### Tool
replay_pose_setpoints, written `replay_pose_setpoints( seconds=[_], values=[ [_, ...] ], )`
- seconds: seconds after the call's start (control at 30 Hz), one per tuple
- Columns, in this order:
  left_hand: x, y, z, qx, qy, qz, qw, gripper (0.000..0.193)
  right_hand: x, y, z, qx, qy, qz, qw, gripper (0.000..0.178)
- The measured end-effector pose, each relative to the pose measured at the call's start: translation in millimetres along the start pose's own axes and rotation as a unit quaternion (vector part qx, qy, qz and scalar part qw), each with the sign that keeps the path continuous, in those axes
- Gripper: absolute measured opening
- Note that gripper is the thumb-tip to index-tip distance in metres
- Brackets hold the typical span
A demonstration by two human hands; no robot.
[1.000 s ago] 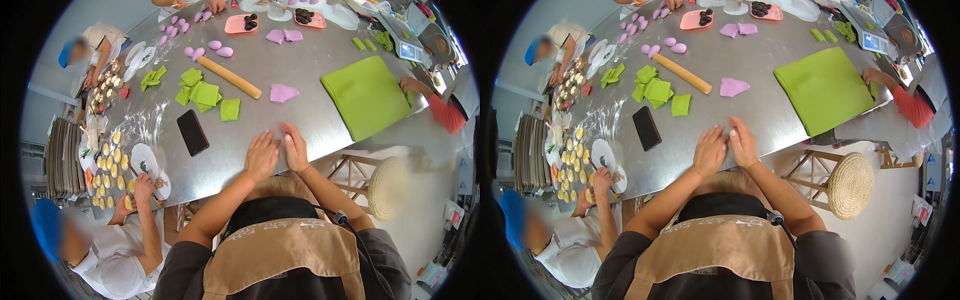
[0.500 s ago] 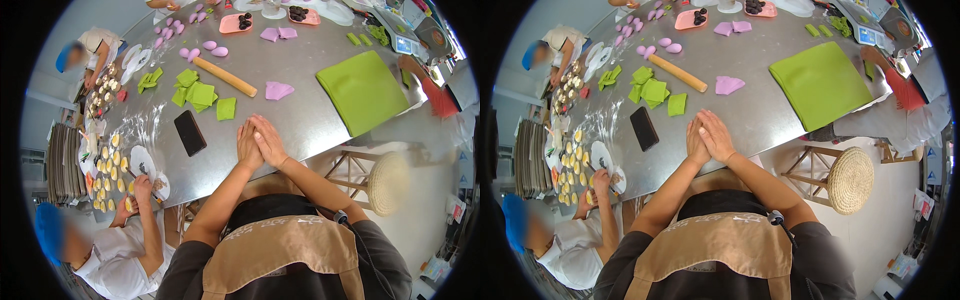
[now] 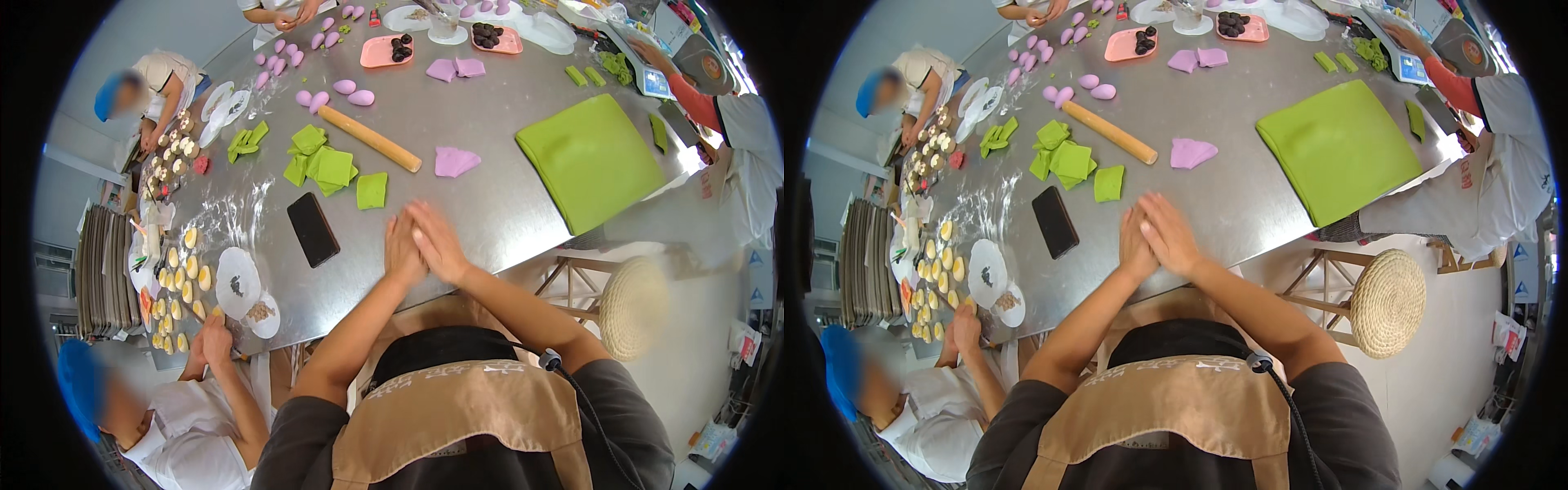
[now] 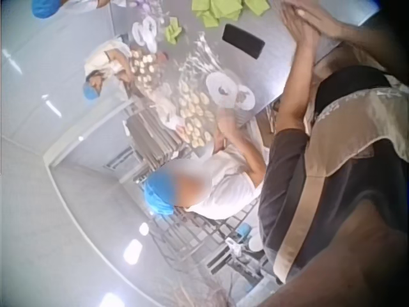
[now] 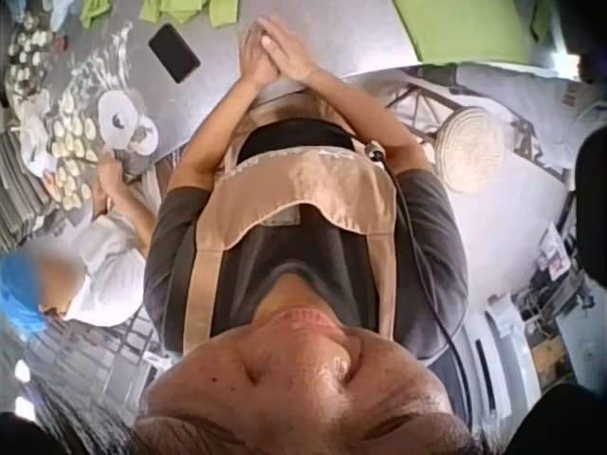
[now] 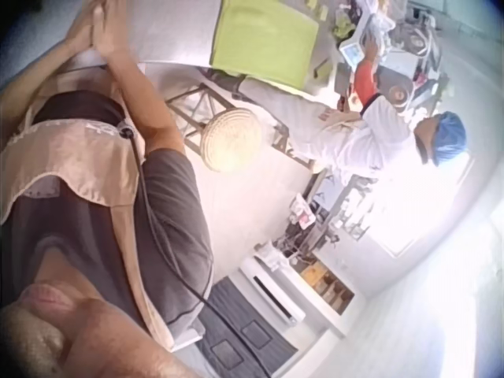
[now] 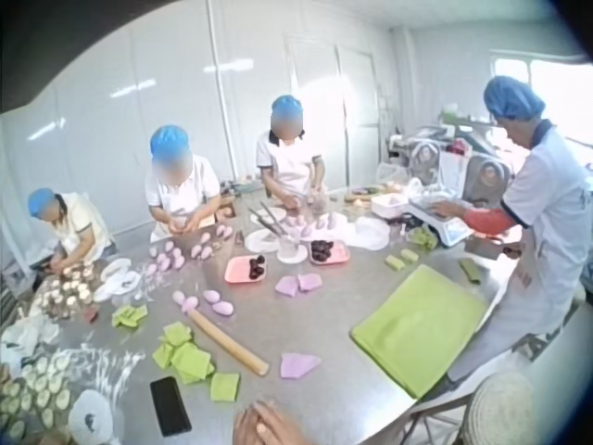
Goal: The person shapes small pieces of purple dough into teardrop forms by hand on a stainless steel table. They repeatedly pick up dough, roll it between palms, and place the shaped pieces in a row. Other workers at the table perform similar shaping and decorating tasks.
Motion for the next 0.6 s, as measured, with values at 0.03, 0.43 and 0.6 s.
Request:
replay_pose_setpoints(
  seconds=[0.03,0.43,0.6],
  values=[
    [-2,-4,-15,-0.016,-0.024,-0.008,1.0,0.064,0,-7,-15,0.009,-0.022,-0.009,1.0,0.053],
    [9,-26,0,0.114,-0.023,-0.408,0.906,0.056,55,20,-19,-0.085,0.087,-0.031,0.992,0.047],
    [24,-10,1,0.086,0.049,-0.357,0.929,0.052,92,24,-43,-0.09,0.157,-0.156,0.971,0.038]
  ],
)
Point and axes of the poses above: each hand's wrist, its own z-axis towards the middle knuckle, its own x-axis out of the back of the hand, y = z × x, the point moved 3 cm from there along z, towards the middle knuckle, and after that the axes turned 15 degrees about x, right-handed, at the moved point
